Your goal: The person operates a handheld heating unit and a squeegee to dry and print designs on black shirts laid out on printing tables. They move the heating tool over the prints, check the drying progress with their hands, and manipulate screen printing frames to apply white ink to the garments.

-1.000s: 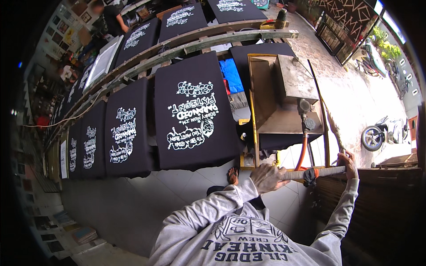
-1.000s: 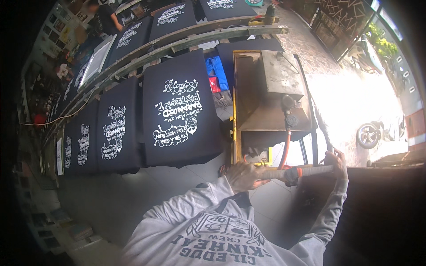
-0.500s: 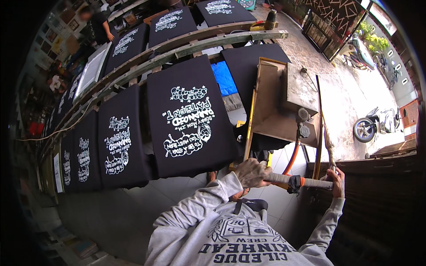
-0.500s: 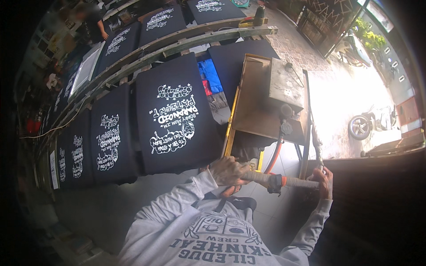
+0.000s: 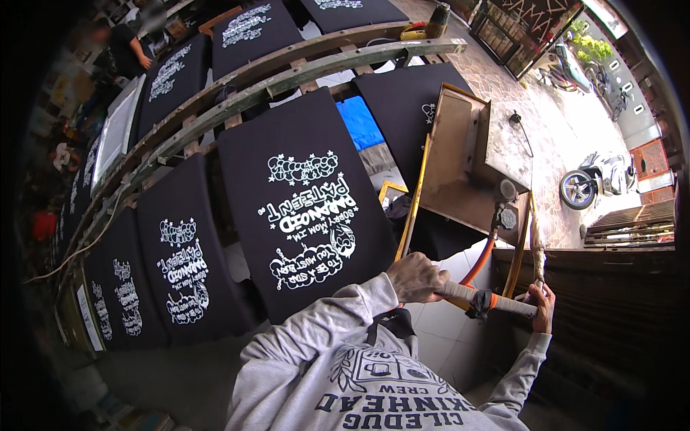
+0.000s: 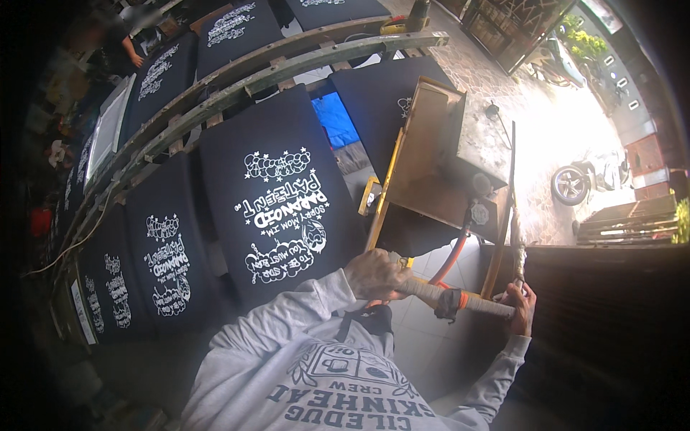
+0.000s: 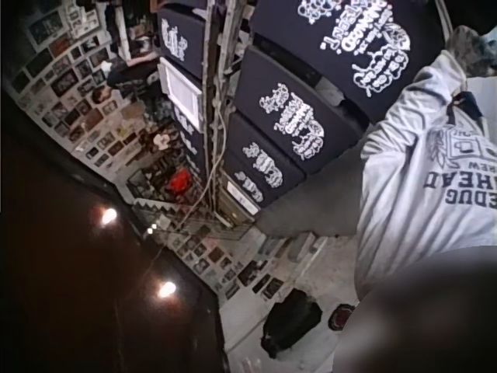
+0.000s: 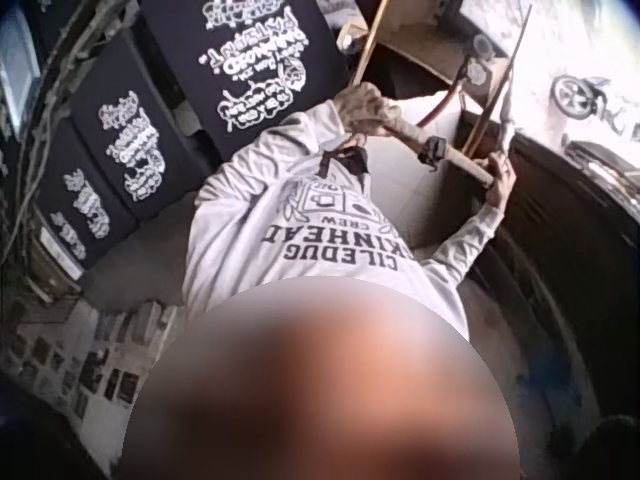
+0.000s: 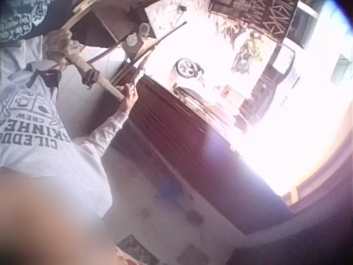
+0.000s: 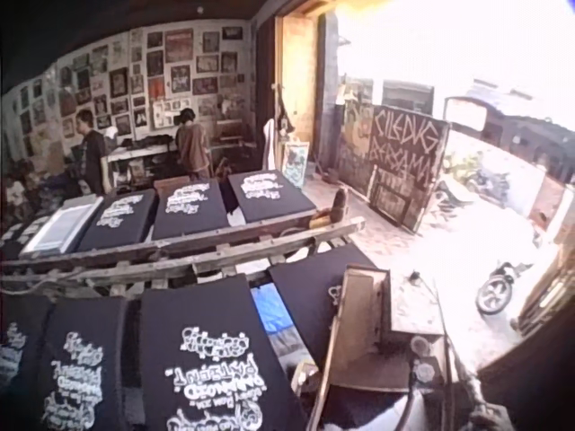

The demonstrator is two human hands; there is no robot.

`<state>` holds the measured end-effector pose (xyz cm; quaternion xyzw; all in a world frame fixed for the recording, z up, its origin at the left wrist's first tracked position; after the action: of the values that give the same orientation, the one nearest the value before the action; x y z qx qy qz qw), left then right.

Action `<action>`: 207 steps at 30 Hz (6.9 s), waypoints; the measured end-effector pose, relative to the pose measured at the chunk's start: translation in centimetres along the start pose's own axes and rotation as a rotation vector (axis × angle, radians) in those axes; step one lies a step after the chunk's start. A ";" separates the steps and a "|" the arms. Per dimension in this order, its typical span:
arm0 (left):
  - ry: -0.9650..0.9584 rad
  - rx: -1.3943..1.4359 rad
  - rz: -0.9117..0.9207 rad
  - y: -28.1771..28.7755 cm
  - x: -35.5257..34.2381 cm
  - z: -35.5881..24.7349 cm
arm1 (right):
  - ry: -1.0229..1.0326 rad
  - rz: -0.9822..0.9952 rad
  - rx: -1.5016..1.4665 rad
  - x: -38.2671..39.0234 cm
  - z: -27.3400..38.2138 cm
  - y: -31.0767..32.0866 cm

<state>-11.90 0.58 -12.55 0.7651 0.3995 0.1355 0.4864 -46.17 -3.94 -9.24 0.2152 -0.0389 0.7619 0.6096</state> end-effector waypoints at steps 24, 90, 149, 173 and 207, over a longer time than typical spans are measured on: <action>-0.132 -0.034 0.062 6.8 -0.7 14.0 | -0.090 -0.149 -0.070 -5.5 0.8 -8.0; 0.163 0.019 -0.047 7.7 0.4 15.8 | -0.023 -0.090 -0.007 -10.7 1.8 -8.2; 0.109 -0.024 -0.056 3.3 6.7 5.2 | 0.043 -0.106 -0.071 2.5 -3.9 -7.0; -0.180 0.046 0.140 -1.8 7.9 -1.9 | -0.091 -0.347 -0.142 16.0 -8.5 -6.9; -0.175 -0.026 0.015 3.9 4.8 6.9 | -0.128 -0.391 -0.183 9.5 -7.6 -9.5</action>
<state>-2.86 -1.01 -13.49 0.7705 0.3478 0.0770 0.5285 -40.88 9.57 -14.52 0.2103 -0.1038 0.6074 0.7589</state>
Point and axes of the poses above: each hand's wrist, its own x-axis away from the middle knuckle, its own y-axis out of the back of the hand, z = x × y, the point moved 4 cm from there along -x, towards the middle knuckle, and after that the axes turned 10 degrees about z, right-handed, at the moved point
